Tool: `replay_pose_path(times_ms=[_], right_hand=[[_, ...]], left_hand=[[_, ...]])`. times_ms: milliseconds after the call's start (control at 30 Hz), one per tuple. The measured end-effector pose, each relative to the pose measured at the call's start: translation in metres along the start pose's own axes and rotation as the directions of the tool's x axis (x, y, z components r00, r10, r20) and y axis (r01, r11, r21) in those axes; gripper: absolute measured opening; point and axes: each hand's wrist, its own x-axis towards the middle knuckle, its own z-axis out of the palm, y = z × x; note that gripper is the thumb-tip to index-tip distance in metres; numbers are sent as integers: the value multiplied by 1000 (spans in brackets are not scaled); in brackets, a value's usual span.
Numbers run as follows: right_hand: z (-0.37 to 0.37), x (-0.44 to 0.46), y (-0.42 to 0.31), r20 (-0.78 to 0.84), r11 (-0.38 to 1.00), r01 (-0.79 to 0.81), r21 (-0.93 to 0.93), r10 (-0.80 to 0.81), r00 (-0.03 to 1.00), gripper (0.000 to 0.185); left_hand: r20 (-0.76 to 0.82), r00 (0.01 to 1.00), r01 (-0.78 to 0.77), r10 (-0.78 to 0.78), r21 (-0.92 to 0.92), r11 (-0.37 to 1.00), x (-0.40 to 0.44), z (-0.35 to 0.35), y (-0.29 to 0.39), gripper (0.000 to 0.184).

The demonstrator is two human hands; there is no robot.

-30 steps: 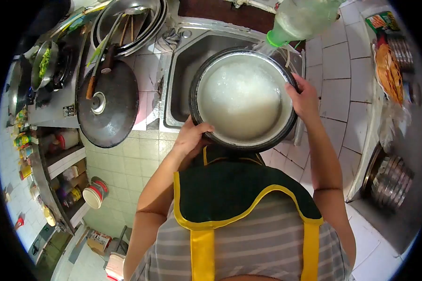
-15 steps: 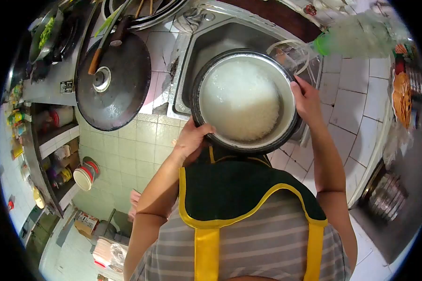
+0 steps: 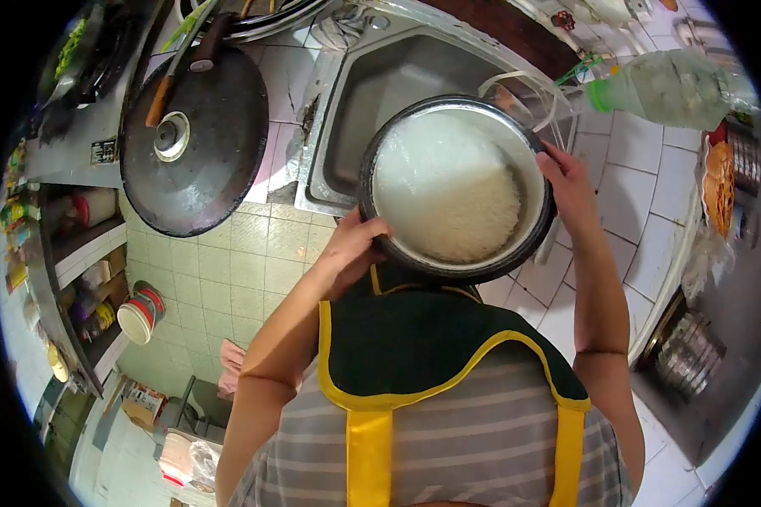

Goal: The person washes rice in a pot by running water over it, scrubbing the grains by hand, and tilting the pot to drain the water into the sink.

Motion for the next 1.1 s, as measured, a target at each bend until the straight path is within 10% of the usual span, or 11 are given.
replay_pose_path(times_ms=[1100], right_hand=[[-29, 2, -11, 4, 999, -44, -18, 45, 999, 37]], left_hand=[[56, 997, 45, -47, 42, 998, 20, 12, -2, 48]])
